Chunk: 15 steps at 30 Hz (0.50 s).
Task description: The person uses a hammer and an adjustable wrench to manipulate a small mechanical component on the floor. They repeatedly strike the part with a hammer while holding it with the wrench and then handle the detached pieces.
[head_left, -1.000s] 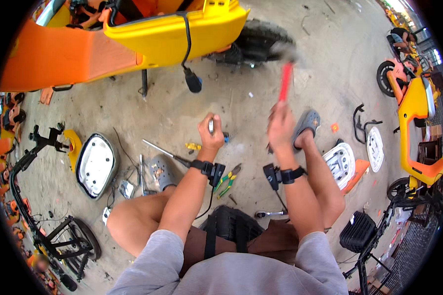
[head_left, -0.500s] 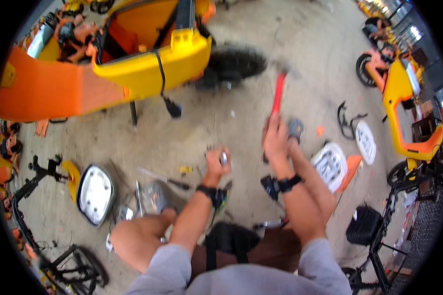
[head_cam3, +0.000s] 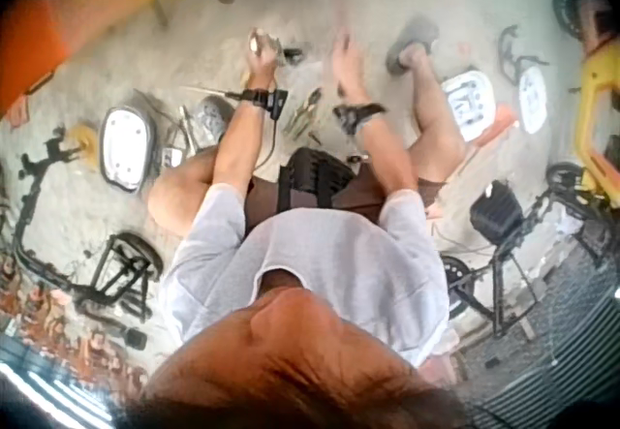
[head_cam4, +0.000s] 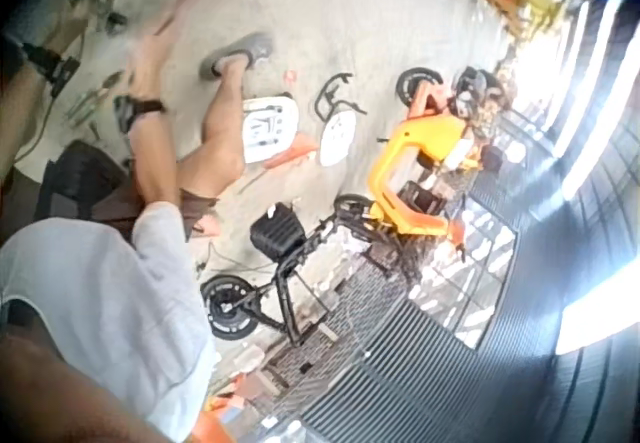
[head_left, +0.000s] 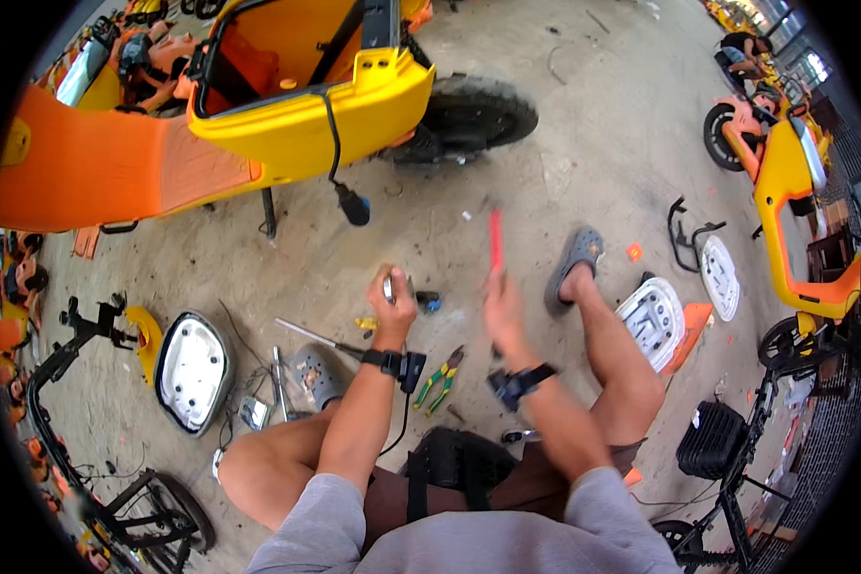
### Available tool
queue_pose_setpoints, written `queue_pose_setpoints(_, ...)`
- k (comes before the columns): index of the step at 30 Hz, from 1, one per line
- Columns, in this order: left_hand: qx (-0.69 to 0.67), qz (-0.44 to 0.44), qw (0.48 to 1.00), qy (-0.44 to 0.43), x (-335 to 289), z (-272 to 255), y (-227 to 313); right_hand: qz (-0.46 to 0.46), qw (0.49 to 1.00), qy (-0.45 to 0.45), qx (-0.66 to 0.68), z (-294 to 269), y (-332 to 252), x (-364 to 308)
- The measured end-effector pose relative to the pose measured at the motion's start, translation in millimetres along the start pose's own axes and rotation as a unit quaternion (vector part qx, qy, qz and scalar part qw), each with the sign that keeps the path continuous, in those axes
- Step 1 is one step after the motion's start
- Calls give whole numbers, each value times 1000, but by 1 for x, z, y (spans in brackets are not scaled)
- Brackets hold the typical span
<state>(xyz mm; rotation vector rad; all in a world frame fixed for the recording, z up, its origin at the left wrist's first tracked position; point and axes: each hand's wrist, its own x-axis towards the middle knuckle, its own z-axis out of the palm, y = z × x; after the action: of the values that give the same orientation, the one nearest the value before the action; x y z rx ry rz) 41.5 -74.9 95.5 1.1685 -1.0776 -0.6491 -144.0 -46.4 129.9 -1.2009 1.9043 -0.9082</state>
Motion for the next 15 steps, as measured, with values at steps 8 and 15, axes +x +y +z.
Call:
queue_pose_setpoints(8,-2,29,999,-21,7,6,10,-128,968,214,16,49,13,-25)
queue_pose_setpoints(15,55,124,990,-46,5,23,20,89,987,-77,-113,59,67,-52)
